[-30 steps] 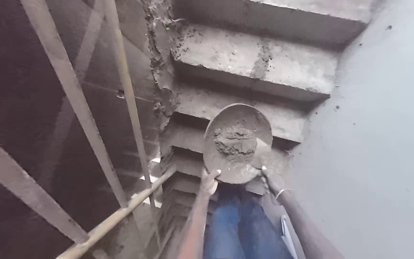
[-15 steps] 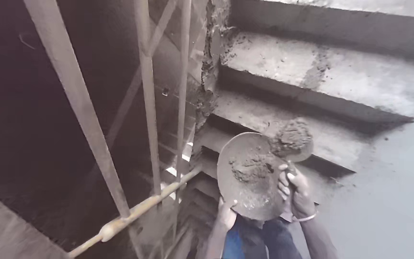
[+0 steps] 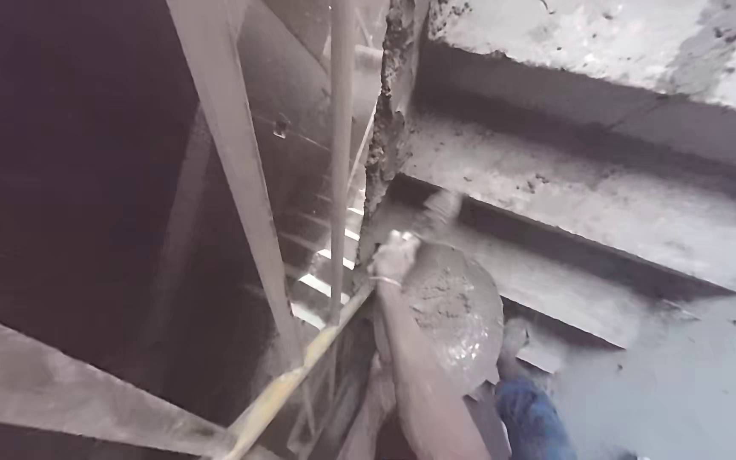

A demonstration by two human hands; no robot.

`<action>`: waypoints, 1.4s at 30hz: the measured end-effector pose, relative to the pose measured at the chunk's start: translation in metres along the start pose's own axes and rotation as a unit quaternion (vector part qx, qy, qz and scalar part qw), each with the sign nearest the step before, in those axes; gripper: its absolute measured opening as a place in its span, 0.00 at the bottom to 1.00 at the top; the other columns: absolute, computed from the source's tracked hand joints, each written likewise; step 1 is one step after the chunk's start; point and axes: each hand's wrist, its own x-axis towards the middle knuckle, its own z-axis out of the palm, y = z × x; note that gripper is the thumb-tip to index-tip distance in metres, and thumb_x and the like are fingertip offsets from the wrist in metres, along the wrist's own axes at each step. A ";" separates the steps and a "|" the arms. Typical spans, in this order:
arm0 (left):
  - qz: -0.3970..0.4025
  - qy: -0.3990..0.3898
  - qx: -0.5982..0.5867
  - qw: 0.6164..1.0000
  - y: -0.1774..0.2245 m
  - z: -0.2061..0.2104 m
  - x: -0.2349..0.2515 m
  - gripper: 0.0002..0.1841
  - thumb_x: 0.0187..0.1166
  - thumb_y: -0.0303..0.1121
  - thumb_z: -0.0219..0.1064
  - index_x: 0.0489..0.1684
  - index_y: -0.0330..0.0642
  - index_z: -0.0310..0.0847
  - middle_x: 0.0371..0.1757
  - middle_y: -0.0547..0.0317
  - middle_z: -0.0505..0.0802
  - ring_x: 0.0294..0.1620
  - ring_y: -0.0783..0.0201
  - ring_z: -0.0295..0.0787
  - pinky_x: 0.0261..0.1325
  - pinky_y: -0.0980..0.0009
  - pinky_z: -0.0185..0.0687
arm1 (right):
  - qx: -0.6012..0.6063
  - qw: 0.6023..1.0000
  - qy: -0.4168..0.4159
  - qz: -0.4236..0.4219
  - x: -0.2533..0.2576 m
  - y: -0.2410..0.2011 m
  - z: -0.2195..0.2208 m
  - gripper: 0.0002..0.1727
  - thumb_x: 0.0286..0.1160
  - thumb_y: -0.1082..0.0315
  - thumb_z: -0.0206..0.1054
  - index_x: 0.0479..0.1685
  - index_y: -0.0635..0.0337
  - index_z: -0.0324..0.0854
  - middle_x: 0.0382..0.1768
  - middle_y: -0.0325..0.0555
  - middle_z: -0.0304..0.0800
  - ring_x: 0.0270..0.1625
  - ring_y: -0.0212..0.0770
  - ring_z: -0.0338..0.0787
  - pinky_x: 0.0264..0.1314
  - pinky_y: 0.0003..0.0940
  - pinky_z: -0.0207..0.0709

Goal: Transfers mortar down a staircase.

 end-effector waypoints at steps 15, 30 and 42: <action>0.096 -0.145 -0.180 0.968 -0.019 -0.014 0.119 0.42 0.48 0.14 0.75 0.74 0.27 0.64 0.60 0.39 0.90 0.59 0.49 0.91 0.59 0.46 0.90 | -0.575 0.798 -0.152 -0.100 0.074 0.013 -0.313 0.32 0.92 0.45 0.46 0.77 0.61 0.75 0.69 0.64 0.84 0.73 0.63 0.84 0.76 0.65 0.73; 0.154 -0.149 -0.151 0.965 -0.062 0.062 0.093 0.41 0.52 0.10 0.68 0.75 0.34 0.63 0.57 0.45 0.91 0.54 0.55 0.93 0.53 0.53 0.93 | -0.268 0.932 -0.239 0.052 0.079 0.159 -0.372 0.27 0.95 0.49 0.46 0.42 0.62 0.83 0.21 0.45 0.80 0.19 0.41 0.77 0.24 0.39 0.76; 0.085 -0.087 -0.171 0.978 -0.148 0.029 0.077 0.38 0.55 0.12 0.66 0.76 0.33 0.64 0.59 0.42 0.90 0.56 0.52 0.92 0.54 0.51 0.92 | 0.239 0.910 -0.338 -0.029 0.027 0.164 -0.346 0.18 0.71 0.50 0.71 0.50 0.52 0.83 0.12 0.30 0.70 0.08 0.26 0.68 0.08 0.24 0.67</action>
